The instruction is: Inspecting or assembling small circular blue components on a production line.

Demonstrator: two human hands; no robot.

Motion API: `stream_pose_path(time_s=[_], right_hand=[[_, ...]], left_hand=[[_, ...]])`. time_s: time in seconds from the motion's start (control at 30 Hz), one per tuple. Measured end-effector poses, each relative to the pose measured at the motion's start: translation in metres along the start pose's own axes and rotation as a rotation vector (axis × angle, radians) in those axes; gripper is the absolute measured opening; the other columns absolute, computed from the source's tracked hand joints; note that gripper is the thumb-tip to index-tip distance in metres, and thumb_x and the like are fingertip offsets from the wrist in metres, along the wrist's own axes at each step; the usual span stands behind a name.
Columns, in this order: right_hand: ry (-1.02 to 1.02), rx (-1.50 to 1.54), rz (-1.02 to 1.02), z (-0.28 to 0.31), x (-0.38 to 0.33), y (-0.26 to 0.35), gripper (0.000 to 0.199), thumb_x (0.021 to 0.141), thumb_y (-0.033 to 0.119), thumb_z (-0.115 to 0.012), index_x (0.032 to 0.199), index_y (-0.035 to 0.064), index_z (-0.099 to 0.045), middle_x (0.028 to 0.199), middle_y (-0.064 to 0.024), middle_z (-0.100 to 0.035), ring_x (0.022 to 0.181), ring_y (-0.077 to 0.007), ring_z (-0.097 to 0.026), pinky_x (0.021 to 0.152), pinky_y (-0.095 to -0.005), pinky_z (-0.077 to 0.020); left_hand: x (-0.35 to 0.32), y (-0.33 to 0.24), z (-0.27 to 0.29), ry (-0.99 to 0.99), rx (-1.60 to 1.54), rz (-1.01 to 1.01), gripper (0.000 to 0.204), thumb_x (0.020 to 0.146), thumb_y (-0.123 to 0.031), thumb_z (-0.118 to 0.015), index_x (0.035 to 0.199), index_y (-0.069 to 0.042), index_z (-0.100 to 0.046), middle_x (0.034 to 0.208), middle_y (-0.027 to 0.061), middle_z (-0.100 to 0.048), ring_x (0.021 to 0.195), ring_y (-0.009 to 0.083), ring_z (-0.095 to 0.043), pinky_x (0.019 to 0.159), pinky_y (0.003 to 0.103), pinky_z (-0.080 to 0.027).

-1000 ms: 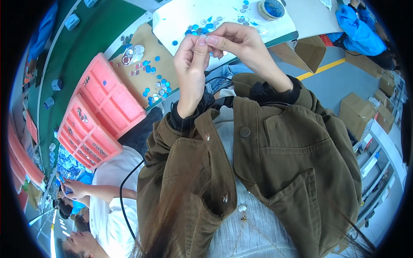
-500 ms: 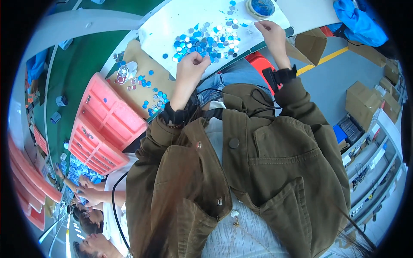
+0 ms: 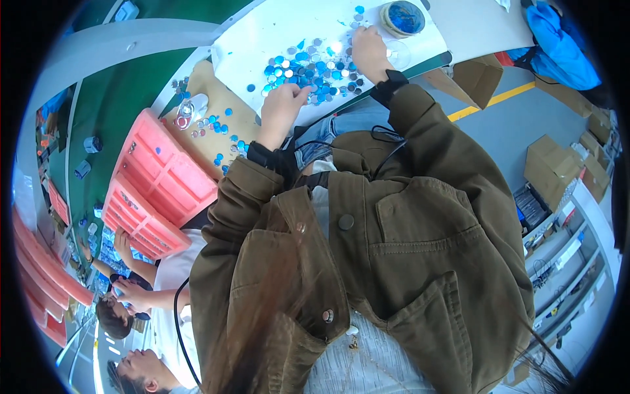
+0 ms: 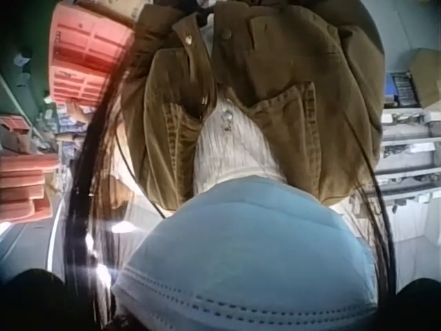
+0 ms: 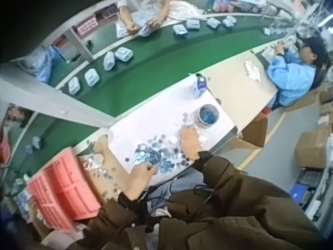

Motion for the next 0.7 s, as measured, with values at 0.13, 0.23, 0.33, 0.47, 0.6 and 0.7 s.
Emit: stream_pose_path(time_s=[0.13,0.23,0.33,0.47,0.6,0.7], right_hand=[[0.054,-0.016,-0.109,-0.021,0.013,-0.006,0.023,0.067,0.008,-0.056,0.084,-0.0067,-0.051,0.086,-0.0204,-0.053,0.078,-0.0337,-0.054,0.064,-0.0358,-0.0478],[0.032,0.015,-0.089,-0.024,0.015,-0.008,0.026,0.067,0.010,-0.057,0.085,-0.0075,-0.051,0.084,-0.0209,-0.054,0.079,-0.0345,-0.054,0.062,-0.0356,-0.0488],[0.012,0.023,-0.002,-0.022,0.014,-0.009,0.028,0.068,0.012,-0.058,0.086,-0.0076,-0.051,0.084,-0.0223,-0.054,0.077,-0.0355,-0.055,0.062,-0.0349,-0.0486],[-0.030,0.121,-0.049,-0.013,0.006,-0.010,0.020,0.068,0.011,-0.058,0.080,-0.0041,-0.051,0.073,-0.0187,-0.056,0.073,-0.0336,-0.057,0.066,-0.0392,-0.0457],[-0.104,0.231,0.102,0.027,-0.003,0.022,0.020,0.071,0.014,-0.060,0.079,-0.0026,-0.055,0.071,-0.0164,-0.057,0.071,-0.0272,-0.058,0.063,-0.0330,-0.0461],[0.035,0.789,0.065,0.070,-0.023,0.046,0.019,0.076,0.018,-0.059,0.080,-0.0004,-0.058,0.070,-0.0099,-0.058,0.066,-0.0172,-0.056,0.058,-0.0271,-0.0442]], left_hand=[[-0.002,-0.010,0.007,-0.033,0.193,0.022,0.040,0.080,-0.036,-0.048,0.060,-0.002,-0.053,0.058,0.0117,-0.056,0.059,0.0279,-0.055,0.053,0.037,-0.040],[0.000,-0.001,0.010,-0.121,0.030,-0.011,0.039,0.081,-0.035,-0.047,0.061,-0.001,-0.052,0.058,0.0120,-0.055,0.059,0.0283,-0.055,0.053,0.036,-0.040],[0.004,0.003,0.011,-0.147,-0.085,-0.035,0.039,0.082,-0.034,-0.046,0.063,-0.001,-0.052,0.058,0.0124,-0.055,0.059,0.0283,-0.055,0.053,0.036,-0.040],[0.003,0.001,0.009,-0.088,-0.190,-0.046,0.037,0.083,-0.033,-0.045,0.069,0.000,-0.053,0.060,0.0127,-0.056,0.059,0.0264,-0.056,0.053,0.034,-0.041],[-0.006,-0.014,0.016,-0.060,-0.358,-0.068,0.034,0.085,-0.031,-0.043,0.074,0.000,-0.053,0.061,0.0096,-0.055,0.055,0.0193,-0.053,0.052,0.029,-0.039],[-0.017,-0.030,0.033,-0.080,-0.535,-0.134,0.033,0.088,-0.030,-0.039,0.078,-0.001,-0.052,0.061,0.0047,-0.053,0.048,0.0097,-0.046,0.048,0.022,-0.036]])
Point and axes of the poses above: each hand's wrist, its own x-axis towards the middle knuckle, its own z-axis out of the back of the hand, y = z × x, the point moved 7 cm from there along x, towards the middle knuckle
